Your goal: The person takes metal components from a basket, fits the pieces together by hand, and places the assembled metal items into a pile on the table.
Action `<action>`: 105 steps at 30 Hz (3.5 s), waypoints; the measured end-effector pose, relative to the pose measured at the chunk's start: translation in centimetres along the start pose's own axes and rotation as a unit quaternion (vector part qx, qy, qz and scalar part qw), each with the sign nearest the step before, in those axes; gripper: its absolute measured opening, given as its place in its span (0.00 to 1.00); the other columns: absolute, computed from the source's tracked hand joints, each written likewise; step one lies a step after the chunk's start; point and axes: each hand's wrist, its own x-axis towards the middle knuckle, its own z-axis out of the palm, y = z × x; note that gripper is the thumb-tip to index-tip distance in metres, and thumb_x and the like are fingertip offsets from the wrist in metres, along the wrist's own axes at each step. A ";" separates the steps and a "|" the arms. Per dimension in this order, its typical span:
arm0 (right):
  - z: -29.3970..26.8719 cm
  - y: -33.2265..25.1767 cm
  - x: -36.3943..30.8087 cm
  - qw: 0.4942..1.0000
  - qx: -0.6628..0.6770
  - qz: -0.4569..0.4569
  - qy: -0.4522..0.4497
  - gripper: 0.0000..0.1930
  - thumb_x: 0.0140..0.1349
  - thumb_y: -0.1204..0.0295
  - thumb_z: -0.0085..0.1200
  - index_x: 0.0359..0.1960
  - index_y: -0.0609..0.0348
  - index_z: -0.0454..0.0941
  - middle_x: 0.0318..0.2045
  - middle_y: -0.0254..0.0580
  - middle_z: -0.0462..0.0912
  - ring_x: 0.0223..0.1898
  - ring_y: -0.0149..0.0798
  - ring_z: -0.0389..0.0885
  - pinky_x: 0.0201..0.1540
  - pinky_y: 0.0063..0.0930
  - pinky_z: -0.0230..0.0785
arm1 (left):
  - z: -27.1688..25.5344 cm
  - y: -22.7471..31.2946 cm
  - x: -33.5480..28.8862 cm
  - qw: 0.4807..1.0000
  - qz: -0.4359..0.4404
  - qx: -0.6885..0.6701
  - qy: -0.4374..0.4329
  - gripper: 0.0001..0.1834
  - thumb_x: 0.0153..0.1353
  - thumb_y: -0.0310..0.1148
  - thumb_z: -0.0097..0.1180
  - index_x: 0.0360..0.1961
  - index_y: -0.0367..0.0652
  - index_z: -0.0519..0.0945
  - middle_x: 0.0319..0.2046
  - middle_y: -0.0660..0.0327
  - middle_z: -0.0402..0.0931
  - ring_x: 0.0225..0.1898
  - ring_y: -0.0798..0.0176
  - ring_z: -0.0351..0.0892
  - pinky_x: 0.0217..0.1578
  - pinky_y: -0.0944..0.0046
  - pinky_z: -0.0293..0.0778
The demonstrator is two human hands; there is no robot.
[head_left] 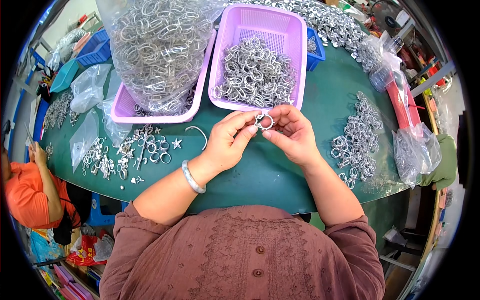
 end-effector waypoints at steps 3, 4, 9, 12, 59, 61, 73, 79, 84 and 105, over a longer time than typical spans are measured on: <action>0.0 0.0 0.0 1.000 -0.004 0.000 0.001 0.16 0.50 0.83 0.52 0.42 0.61 0.66 0.33 0.35 0.74 0.35 0.26 0.72 0.38 0.19 0.65 | 0.1 0.1 0.0 1.000 -0.006 -0.006 0.007 0.16 0.57 0.23 0.46 0.48 0.37 0.70 0.36 0.60 0.69 0.36 0.70 0.71 0.36 0.72 0.71; 0.0 0.0 0.0 1.000 -0.004 -0.003 -0.001 0.16 0.50 0.83 0.52 0.42 0.61 0.66 0.33 0.35 0.74 0.35 0.26 0.72 0.38 0.19 0.65 | 0.1 0.1 0.0 1.000 -0.013 -0.013 0.016 0.15 0.56 0.24 0.47 0.46 0.36 0.71 0.36 0.57 0.72 0.37 0.66 0.73 0.36 0.70 0.71; -0.1 0.1 0.0 1.000 -0.006 -0.002 0.000 0.16 0.50 0.82 0.52 0.41 0.61 0.66 0.33 0.35 0.74 0.35 0.26 0.72 0.38 0.19 0.65 | 0.2 0.4 0.1 0.999 -0.033 -0.041 0.009 0.15 0.57 0.24 0.46 0.47 0.36 0.70 0.36 0.58 0.71 0.36 0.68 0.73 0.36 0.71 0.71; -0.1 0.1 0.0 1.000 -0.004 0.000 0.001 0.15 0.51 0.82 0.53 0.41 0.61 0.66 0.33 0.35 0.74 0.35 0.26 0.72 0.38 0.19 0.65 | 0.2 0.5 0.1 0.998 -0.043 -0.048 0.005 0.15 0.57 0.24 0.45 0.47 0.36 0.70 0.37 0.58 0.71 0.35 0.68 0.73 0.36 0.72 0.71; -0.5 0.8 -0.1 0.997 -0.063 -0.043 -0.016 0.16 0.52 0.82 0.52 0.44 0.61 0.68 0.36 0.35 0.74 0.37 0.26 0.72 0.38 0.20 0.65 | -0.1 0.5 0.2 0.958 -0.132 -0.254 0.020 0.12 0.59 0.28 0.46 0.44 0.38 0.70 0.31 0.61 0.74 0.30 0.69 0.73 0.34 0.71 0.71; -0.5 0.9 -0.1 0.999 -0.005 -0.032 -0.016 0.16 0.52 0.81 0.52 0.44 0.62 0.68 0.37 0.37 0.74 0.38 0.27 0.72 0.39 0.21 0.66 | 0.1 0.6 0.2 0.960 -0.124 -0.251 0.024 0.12 0.59 0.27 0.46 0.45 0.38 0.70 0.33 0.61 0.73 0.32 0.70 0.73 0.35 0.71 0.71; -0.1 0.2 0.1 1.000 0.022 -0.008 0.007 0.18 0.53 0.81 0.51 0.46 0.60 0.66 0.39 0.37 0.74 0.40 0.28 0.72 0.42 0.22 0.66 | 0.2 0.2 0.2 0.969 -0.066 -0.238 0.014 0.20 0.56 0.22 0.47 0.52 0.38 0.64 0.39 0.61 0.69 0.40 0.71 0.69 0.43 0.72 0.67; -0.1 0.1 0.1 1.000 0.008 -0.019 0.013 0.20 0.52 0.82 0.51 0.48 0.60 0.65 0.40 0.37 0.74 0.40 0.28 0.72 0.42 0.21 0.66 | 0.2 0.3 0.3 0.967 -0.070 -0.245 0.003 0.23 0.56 0.20 0.46 0.55 0.38 0.61 0.40 0.60 0.69 0.41 0.70 0.69 0.45 0.71 0.67; -0.2 0.1 0.2 0.999 0.010 -0.039 0.009 0.21 0.51 0.82 0.52 0.48 0.60 0.65 0.40 0.38 0.74 0.39 0.29 0.73 0.41 0.21 0.66 | 0.2 0.2 0.3 0.974 -0.050 -0.222 0.002 0.25 0.56 0.18 0.44 0.56 0.38 0.59 0.41 0.60 0.69 0.42 0.71 0.69 0.45 0.71 0.66; 0.0 -0.2 0.1 0.995 -0.047 -0.084 0.013 0.22 0.49 0.85 0.52 0.48 0.60 0.65 0.37 0.37 0.73 0.35 0.27 0.72 0.37 0.20 0.65 | -0.1 -0.2 0.2 0.979 -0.079 -0.185 -0.008 0.13 0.59 0.28 0.47 0.44 0.37 0.70 0.40 0.63 0.70 0.40 0.71 0.70 0.40 0.71 0.68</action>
